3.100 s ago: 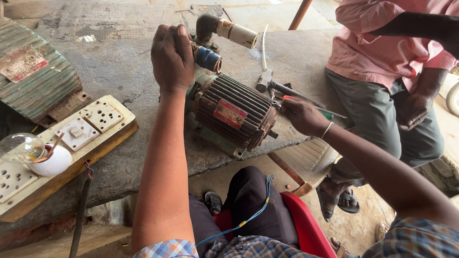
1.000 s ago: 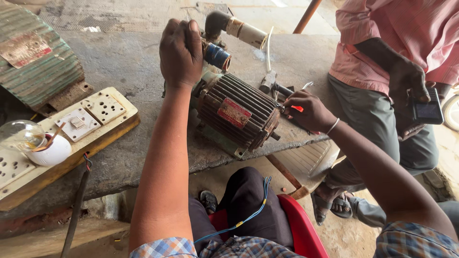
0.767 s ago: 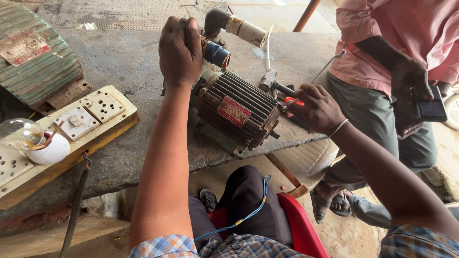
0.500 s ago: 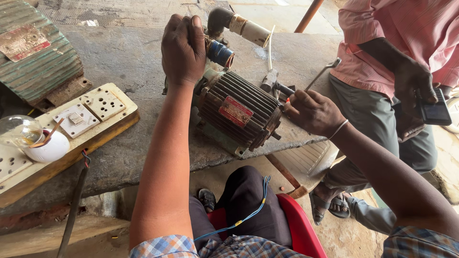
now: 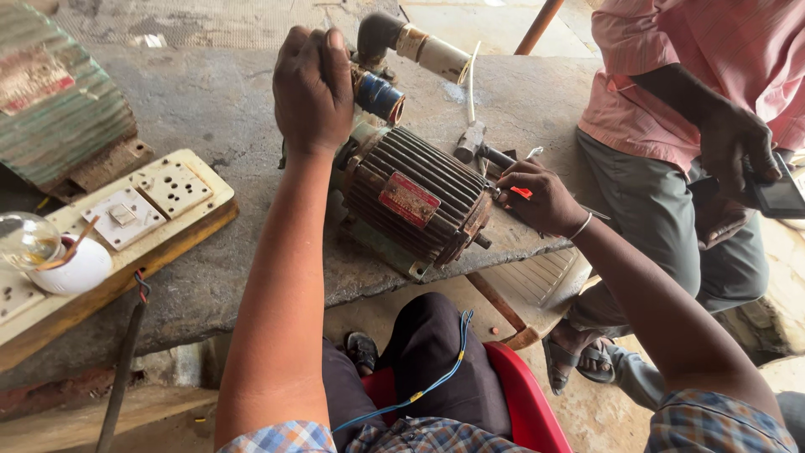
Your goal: The person sits at a workbench and works on an electric motor with an attached pump. They strip and connect wires to the motor's terminal box, tighten fasteners using a spanner and a screwdriver, reposition the motor on the bench, and handle the motor's fan cover and pump housing while checking the assembly.
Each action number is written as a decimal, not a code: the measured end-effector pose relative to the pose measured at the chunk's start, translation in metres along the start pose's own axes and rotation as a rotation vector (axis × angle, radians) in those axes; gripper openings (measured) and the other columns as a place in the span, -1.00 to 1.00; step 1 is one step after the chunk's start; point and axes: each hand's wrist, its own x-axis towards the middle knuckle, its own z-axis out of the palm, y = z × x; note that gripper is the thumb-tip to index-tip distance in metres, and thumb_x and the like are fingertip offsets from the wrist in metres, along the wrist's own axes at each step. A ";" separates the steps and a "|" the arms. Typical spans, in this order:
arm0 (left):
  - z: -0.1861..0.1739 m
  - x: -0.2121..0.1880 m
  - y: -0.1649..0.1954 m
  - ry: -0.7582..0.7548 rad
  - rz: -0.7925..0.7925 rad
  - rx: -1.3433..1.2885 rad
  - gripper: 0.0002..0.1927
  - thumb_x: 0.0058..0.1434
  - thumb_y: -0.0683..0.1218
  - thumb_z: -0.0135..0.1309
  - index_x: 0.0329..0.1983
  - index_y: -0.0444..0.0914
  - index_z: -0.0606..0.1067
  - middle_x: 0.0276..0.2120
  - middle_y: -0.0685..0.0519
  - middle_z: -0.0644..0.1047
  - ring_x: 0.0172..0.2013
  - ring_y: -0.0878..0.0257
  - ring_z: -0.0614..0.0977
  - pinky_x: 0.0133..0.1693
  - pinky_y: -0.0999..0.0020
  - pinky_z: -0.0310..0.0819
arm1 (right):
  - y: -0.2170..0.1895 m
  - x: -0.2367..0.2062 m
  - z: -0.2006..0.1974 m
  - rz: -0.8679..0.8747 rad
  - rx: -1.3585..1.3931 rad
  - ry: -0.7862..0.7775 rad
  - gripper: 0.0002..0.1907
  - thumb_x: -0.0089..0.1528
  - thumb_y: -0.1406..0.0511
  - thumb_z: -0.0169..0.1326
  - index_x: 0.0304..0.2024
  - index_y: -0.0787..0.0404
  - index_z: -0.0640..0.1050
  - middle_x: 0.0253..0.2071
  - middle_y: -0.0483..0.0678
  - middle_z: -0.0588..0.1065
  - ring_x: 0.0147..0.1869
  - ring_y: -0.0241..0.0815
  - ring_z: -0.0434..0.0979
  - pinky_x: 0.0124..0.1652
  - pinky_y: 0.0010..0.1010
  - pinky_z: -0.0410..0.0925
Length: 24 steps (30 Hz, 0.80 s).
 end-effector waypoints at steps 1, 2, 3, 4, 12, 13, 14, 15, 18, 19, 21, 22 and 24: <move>0.000 0.001 0.000 -0.007 -0.004 -0.002 -0.64 0.59 -0.03 -0.15 -0.30 -0.31 0.45 -0.32 -0.07 0.44 -0.28 0.00 0.55 -0.22 0.07 0.44 | -0.001 0.000 -0.002 0.000 0.026 -0.005 -0.76 0.13 0.37 0.30 -0.14 0.13 0.61 -0.10 -0.08 0.53 0.05 -0.04 0.50 0.04 -0.22 0.40; -0.001 0.001 -0.001 -0.013 -0.011 -0.005 -0.64 0.59 -0.03 -0.14 -0.31 -0.31 0.45 -0.32 -0.06 0.44 -0.29 0.00 0.55 -0.22 0.07 0.44 | -0.005 0.000 -0.006 -0.009 -0.039 0.000 -0.77 0.13 0.35 0.31 -0.16 0.12 0.62 -0.11 -0.07 0.52 0.04 -0.03 0.50 0.04 -0.22 0.39; -0.001 0.001 -0.001 -0.009 -0.004 -0.007 -0.64 0.59 -0.03 -0.15 -0.31 -0.31 0.45 -0.32 -0.06 0.44 -0.28 0.00 0.55 -0.22 0.07 0.45 | -0.011 -0.002 -0.010 -0.017 -0.103 0.004 -0.78 0.12 0.33 0.31 -0.18 0.12 0.62 -0.13 -0.07 0.51 0.03 -0.02 0.49 0.03 -0.21 0.38; 0.000 0.001 -0.002 -0.004 0.002 -0.008 -0.63 0.59 -0.03 -0.15 -0.30 -0.31 0.45 -0.32 -0.06 0.44 -0.28 0.00 0.55 -0.21 0.08 0.45 | -0.018 -0.003 -0.015 -0.025 -0.168 0.007 -0.79 0.12 0.31 0.32 -0.19 0.12 0.62 -0.14 -0.06 0.51 0.03 0.00 0.48 0.03 -0.21 0.37; -0.003 -0.002 -0.007 -0.035 -0.007 -0.041 -0.63 0.61 0.00 -0.21 -0.25 -0.28 0.46 -0.28 -0.07 0.45 -0.25 -0.01 0.56 -0.18 0.06 0.44 | -0.085 -0.037 -0.023 -0.082 -0.467 0.201 -0.81 0.15 0.27 0.25 -0.22 0.13 0.55 -0.19 -0.06 0.52 -0.08 -0.01 0.51 0.00 -0.05 0.33; -0.004 -0.003 -0.007 -0.039 -0.004 -0.019 -0.64 0.61 0.00 -0.21 -0.23 -0.28 0.45 -0.27 -0.07 0.44 -0.23 -0.02 0.56 -0.16 0.06 0.43 | -0.091 -0.045 -0.019 -0.072 -0.451 0.242 -0.81 0.15 0.28 0.23 -0.22 0.16 0.53 -0.19 -0.06 0.54 -0.14 -0.02 0.51 0.00 -0.01 0.33; -0.004 -0.003 -0.006 -0.038 0.001 0.004 -0.66 0.61 0.00 -0.22 -0.22 -0.27 0.43 -0.26 -0.07 0.43 -0.21 -0.03 0.55 -0.14 0.05 0.43 | -0.096 -0.054 -0.011 0.087 -0.330 0.279 -0.73 0.15 0.23 0.26 -0.21 0.21 0.49 -0.27 -0.02 0.50 -0.23 0.00 0.50 -0.11 -0.07 0.33; -0.005 -0.004 -0.004 -0.033 0.004 0.017 -0.68 0.62 -0.01 -0.23 -0.18 -0.27 0.43 -0.23 -0.07 0.43 -0.17 -0.03 0.55 -0.10 0.05 0.43 | -0.102 -0.062 0.000 0.244 -0.207 0.311 -0.65 0.15 0.19 0.29 -0.20 0.25 0.46 -0.35 0.01 0.46 -0.32 0.01 0.48 -0.23 -0.13 0.32; -0.007 -0.009 0.003 -0.012 0.008 0.040 -0.71 0.63 -0.01 -0.26 -0.08 -0.25 0.41 -0.13 -0.07 0.42 -0.05 -0.05 0.51 0.00 0.05 0.41 | -0.099 -0.068 0.030 0.521 0.057 0.288 -0.71 0.29 0.16 0.21 -0.13 0.24 0.53 -0.48 0.06 0.43 -0.43 0.06 0.44 -0.37 -0.19 0.32; -0.007 -0.011 0.005 -0.005 0.010 0.047 -0.71 0.64 0.00 -0.28 -0.04 -0.25 0.41 -0.10 -0.08 0.41 -0.02 -0.05 0.50 0.03 0.05 0.40 | -0.097 -0.068 0.038 0.583 0.130 0.263 -0.76 0.35 0.18 0.15 -0.10 0.22 0.58 -0.51 0.07 0.43 -0.44 0.07 0.43 -0.38 -0.20 0.32; -0.010 -0.011 0.007 -0.037 -0.008 0.025 -0.69 0.64 0.01 -0.31 -0.02 -0.24 0.41 -0.07 -0.07 0.41 0.01 -0.05 0.49 0.07 0.05 0.39 | -0.087 -0.059 0.050 0.588 0.137 0.141 -0.70 0.32 0.11 0.18 -0.13 0.21 0.60 -0.47 0.09 0.47 -0.43 0.08 0.46 -0.35 -0.19 0.34; -0.011 -0.011 0.007 -0.064 -0.034 -0.002 -0.68 0.63 0.02 -0.32 -0.03 -0.24 0.42 -0.08 -0.06 0.42 -0.01 -0.04 0.49 0.08 0.05 0.39 | -0.082 -0.053 0.050 0.586 0.136 0.077 -0.67 0.30 0.08 0.20 -0.14 0.21 0.61 -0.45 0.10 0.49 -0.43 0.08 0.48 -0.34 -0.19 0.35; -0.012 -0.009 0.007 -0.085 -0.077 -0.020 -0.66 0.63 0.04 -0.33 -0.04 -0.23 0.42 -0.10 -0.04 0.43 -0.03 -0.01 0.50 0.09 0.06 0.39 | -0.074 -0.040 0.047 0.495 0.031 -0.084 -0.48 0.06 -0.01 0.35 -0.17 0.24 0.59 -0.45 0.11 0.53 -0.37 0.09 0.55 -0.31 -0.17 0.39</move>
